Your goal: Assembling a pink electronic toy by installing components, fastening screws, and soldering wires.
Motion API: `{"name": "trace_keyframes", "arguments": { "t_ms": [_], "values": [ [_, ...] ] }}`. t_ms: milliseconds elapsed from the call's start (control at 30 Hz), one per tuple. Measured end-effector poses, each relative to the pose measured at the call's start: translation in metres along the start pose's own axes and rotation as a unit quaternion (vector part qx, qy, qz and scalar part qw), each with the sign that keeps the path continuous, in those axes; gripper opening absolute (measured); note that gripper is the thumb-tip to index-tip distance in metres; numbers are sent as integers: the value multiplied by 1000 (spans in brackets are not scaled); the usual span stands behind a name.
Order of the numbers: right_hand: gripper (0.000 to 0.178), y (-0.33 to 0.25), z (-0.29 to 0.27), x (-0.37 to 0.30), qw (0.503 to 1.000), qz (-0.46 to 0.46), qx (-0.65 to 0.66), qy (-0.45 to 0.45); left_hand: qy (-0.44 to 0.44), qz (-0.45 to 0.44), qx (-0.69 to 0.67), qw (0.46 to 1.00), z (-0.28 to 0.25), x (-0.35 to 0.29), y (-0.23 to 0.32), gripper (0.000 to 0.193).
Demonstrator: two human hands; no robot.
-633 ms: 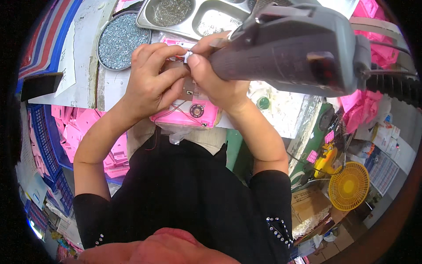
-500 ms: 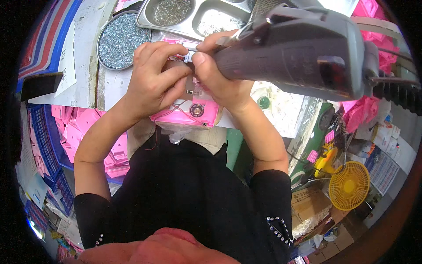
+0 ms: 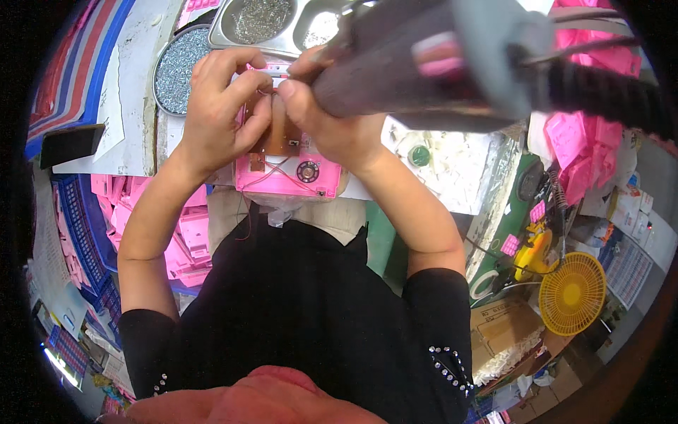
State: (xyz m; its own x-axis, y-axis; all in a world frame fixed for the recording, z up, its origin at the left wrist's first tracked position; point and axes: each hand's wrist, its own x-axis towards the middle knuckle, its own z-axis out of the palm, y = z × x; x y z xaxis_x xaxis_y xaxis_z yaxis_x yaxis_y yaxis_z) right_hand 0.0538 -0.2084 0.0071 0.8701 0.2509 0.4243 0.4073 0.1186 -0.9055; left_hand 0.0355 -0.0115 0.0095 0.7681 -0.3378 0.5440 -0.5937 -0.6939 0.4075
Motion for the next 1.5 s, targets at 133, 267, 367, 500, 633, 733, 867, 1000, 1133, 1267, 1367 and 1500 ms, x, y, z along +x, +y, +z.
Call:
{"name": "trace_keyframes", "arguments": {
  "t_ms": [133,267,367,500,633,733,867,1000,1133,1267,1367,1500],
  "values": [
    [28,5,8,1,993,-80,-85,-20,5,-21,-9,1000,1,-10,2,18],
    [29,8,13,1,985,-127,-118,0,18,-25,-21,999,4,-16,5,17],
    [30,1,13,-3,999,-30,-9,21,23,-24,-25,999,6,-17,5,17],
    [29,-3,10,-4,999,-4,-36,9,41,-16,-30,999,12,-16,6,16],
    [30,3,6,-4,1000,-19,3,9,36,-10,-30,999,14,-11,11,16],
    [30,0,4,-1,1000,-13,15,0,29,-2,-24,999,15,-9,11,18],
    [28,10,-8,-6,998,-31,-45,12,16,17,-20,1000,18,-7,14,13],
    [25,4,-14,-7,998,-21,9,54,-12,102,43,994,21,2,13,8],
    [23,-10,-24,-4,998,-15,36,51,-58,183,93,977,23,16,6,10],
    [29,-21,-33,-6,995,-8,87,49,-132,215,77,965,18,28,6,10],
    [32,-22,-37,-7,990,-17,127,54,-173,241,84,951,15,35,5,15],
    [32,-24,-45,-8,990,-29,125,51,-167,255,74,950,21,40,3,32]
  ]
}}
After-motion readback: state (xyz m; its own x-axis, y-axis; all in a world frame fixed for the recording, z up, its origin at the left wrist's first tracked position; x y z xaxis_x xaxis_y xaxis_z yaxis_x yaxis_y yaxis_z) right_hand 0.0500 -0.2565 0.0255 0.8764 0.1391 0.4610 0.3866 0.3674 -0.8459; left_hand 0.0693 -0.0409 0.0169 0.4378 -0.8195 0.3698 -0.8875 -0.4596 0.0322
